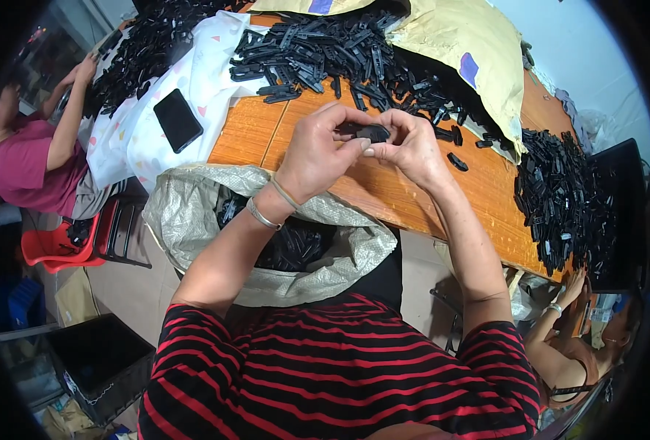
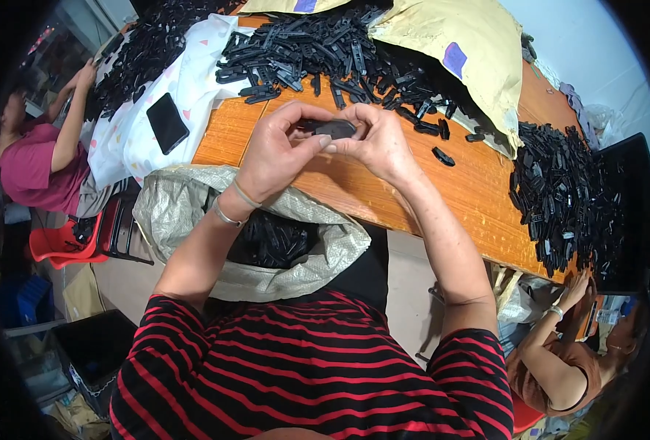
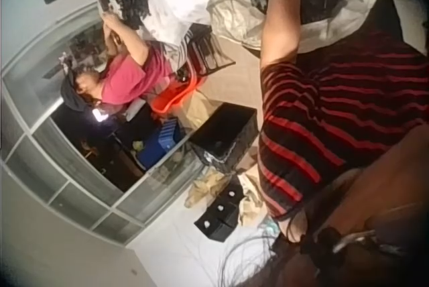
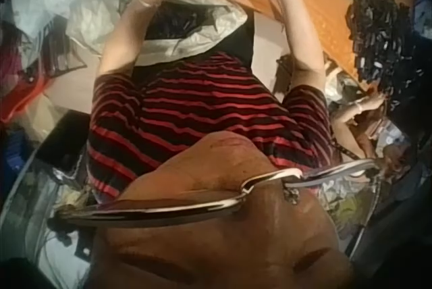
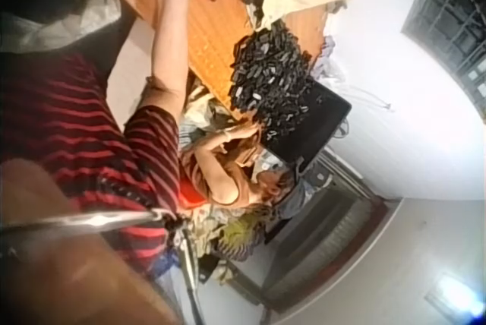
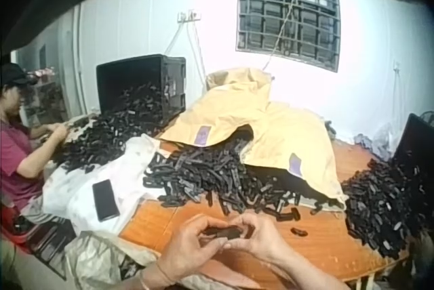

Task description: The recorder is shown assembling and sorting small black plastic hardware components into a large sack at a wooden workstation.

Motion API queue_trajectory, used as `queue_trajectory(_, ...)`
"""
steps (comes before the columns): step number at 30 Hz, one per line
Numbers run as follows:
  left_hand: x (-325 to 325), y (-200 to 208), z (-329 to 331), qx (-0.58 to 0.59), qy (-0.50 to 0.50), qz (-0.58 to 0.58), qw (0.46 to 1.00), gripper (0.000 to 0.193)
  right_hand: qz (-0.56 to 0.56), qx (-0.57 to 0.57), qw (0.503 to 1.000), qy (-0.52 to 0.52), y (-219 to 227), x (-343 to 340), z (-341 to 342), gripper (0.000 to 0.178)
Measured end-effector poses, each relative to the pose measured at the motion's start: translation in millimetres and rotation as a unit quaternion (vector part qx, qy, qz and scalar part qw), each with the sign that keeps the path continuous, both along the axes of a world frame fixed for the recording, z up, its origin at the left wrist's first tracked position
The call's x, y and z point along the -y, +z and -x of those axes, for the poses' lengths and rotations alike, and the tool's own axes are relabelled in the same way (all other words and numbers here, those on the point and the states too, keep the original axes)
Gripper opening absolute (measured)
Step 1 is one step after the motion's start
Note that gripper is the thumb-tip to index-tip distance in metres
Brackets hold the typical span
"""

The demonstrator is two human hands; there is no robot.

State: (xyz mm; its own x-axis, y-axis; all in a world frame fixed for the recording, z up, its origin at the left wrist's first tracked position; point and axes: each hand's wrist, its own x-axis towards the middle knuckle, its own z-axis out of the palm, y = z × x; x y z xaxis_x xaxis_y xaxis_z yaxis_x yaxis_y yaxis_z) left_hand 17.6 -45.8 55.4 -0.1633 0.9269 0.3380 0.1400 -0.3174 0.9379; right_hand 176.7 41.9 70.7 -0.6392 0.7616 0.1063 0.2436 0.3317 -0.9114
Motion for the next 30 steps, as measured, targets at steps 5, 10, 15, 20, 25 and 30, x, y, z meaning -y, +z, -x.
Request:
queue_trajectory(5,5,11,3,-0.102,0.02,-0.074,0.992,0.025,0.016,-0.083,0.996,0.002,-3,6,2,0.023)
queue_trajectory(10,10,13,1,-0.003,0.012,-0.047,0.999,0.032,0.021,-0.066,0.998,0.007,-5,10,2,0.021)
queue_trajectory(15,13,6,6,0.144,-0.049,0.0,0.988,0.037,0.046,-0.064,0.997,-0.025,2,23,5,0.021)
queue_trajectory(20,19,2,18,0.13,-0.092,0.094,0.983,0.031,0.021,-0.02,0.999,-0.013,-10,30,-1,0.024)
queue_trajectory(25,59,25,41,0.058,-0.076,0.152,0.984,0.022,0.025,-0.006,0.997,0.072,-2,29,-35,0.029)
queue_trajectory(30,106,27,82,-0.384,-0.128,0.081,0.911,0.017,-0.261,0.283,0.895,-0.225,-25,-29,-117,0.023)
